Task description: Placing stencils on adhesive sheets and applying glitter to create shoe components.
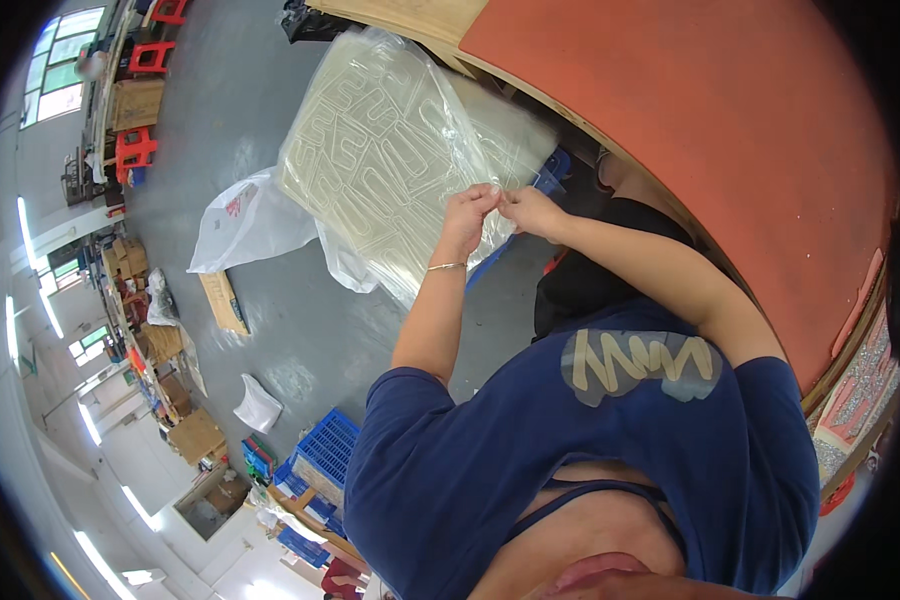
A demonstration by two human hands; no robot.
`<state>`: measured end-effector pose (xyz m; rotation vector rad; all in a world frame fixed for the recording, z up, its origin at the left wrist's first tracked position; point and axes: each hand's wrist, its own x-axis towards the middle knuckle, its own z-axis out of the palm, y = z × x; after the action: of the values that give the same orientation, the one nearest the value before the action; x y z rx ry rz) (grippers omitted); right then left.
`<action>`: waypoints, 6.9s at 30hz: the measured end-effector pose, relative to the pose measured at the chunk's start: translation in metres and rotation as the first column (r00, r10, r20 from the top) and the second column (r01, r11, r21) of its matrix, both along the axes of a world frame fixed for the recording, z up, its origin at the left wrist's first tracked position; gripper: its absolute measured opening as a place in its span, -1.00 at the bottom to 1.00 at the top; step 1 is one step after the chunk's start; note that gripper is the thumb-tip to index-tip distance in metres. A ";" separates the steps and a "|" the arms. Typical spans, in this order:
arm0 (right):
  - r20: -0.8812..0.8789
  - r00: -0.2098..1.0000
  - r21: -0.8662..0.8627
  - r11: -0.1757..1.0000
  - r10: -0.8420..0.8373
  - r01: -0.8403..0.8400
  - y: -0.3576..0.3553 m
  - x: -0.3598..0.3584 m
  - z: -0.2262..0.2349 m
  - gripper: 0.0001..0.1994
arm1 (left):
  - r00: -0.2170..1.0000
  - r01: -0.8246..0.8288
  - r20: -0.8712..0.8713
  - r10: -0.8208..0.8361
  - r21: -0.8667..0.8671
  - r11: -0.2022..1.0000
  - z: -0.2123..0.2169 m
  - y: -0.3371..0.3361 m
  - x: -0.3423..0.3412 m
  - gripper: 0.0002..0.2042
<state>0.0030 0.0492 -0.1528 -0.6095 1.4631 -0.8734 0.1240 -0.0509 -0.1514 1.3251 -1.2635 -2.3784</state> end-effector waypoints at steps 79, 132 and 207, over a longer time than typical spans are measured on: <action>-0.944 -0.134 -0.321 0.756 -0.301 0.570 0.448 -0.258 0.108 -0.69 | 0.991 0.085 0.112 -0.073 -0.948 -0.306 0.087 0.123 -0.233 -0.76; -0.747 0.333 -0.077 0.572 -0.576 0.816 0.446 -0.225 0.139 -0.65 | 0.951 0.243 0.287 -0.116 -0.925 -0.293 0.094 0.107 -0.212 -0.75; -0.078 0.484 -0.216 0.489 -0.872 0.845 0.485 -0.132 0.144 -0.84 | 0.249 0.885 -0.039 -0.968 -0.396 0.244 0.136 0.404 -0.284 -0.76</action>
<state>-0.1289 0.5338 -0.0090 0.0299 1.9044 -1.7793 -0.1603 0.3531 -0.0152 -0.1134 -2.7230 -2.5581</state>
